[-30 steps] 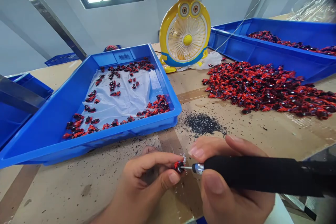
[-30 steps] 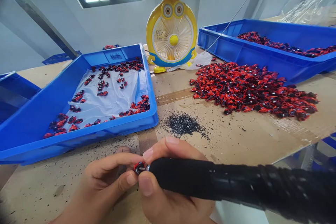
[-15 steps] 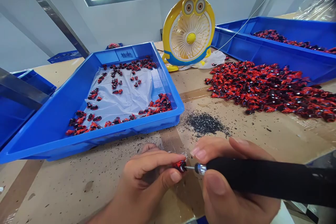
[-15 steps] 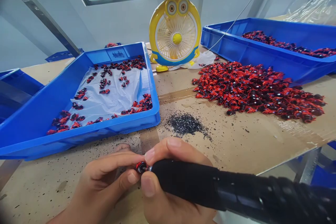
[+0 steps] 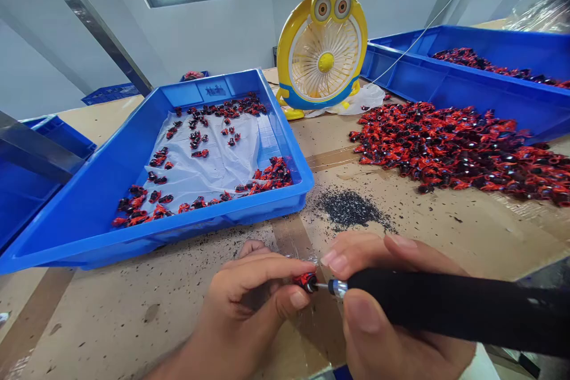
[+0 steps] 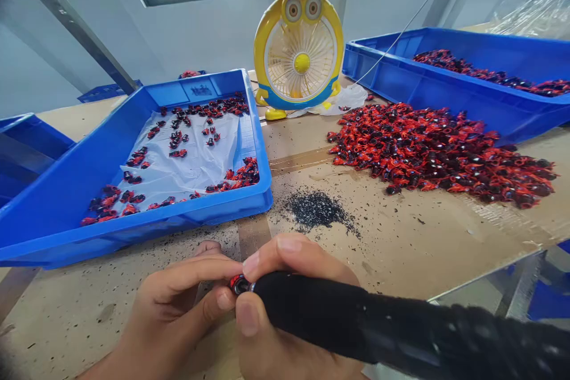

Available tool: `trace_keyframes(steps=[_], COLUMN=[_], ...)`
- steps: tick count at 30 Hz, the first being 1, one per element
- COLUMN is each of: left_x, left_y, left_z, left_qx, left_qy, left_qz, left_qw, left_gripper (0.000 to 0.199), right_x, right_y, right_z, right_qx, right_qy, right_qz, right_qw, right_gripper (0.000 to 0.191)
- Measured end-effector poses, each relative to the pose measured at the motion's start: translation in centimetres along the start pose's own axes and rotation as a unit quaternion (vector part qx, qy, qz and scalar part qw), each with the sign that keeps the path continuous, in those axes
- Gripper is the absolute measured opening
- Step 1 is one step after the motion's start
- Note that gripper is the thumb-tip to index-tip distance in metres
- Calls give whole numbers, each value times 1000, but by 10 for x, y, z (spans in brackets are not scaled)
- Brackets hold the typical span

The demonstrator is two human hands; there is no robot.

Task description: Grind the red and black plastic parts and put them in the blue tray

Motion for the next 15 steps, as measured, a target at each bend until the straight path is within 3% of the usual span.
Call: trace_keyframes(steps=[15], left_x=[-1], left_y=[2], left_z=[3], left_qx=[11], left_qy=[-10], left_qz=[5], left_qw=[1000], left_gripper=[23], right_x=[-4], right_y=[-3], right_z=[1], right_qx=[1], right_qy=[-2], right_qz=[8], right_qw=[1000], right_gripper=[40])
Point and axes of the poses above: each hand's wrist, its own y-axis away from the middle knuckle, its own x-axis out of the palm, z = x × y, the point moved 4 cm from there along -y, towards the middle knuckle, and after that the axes turned 4 degrees about -x, right-handed, at the moved point
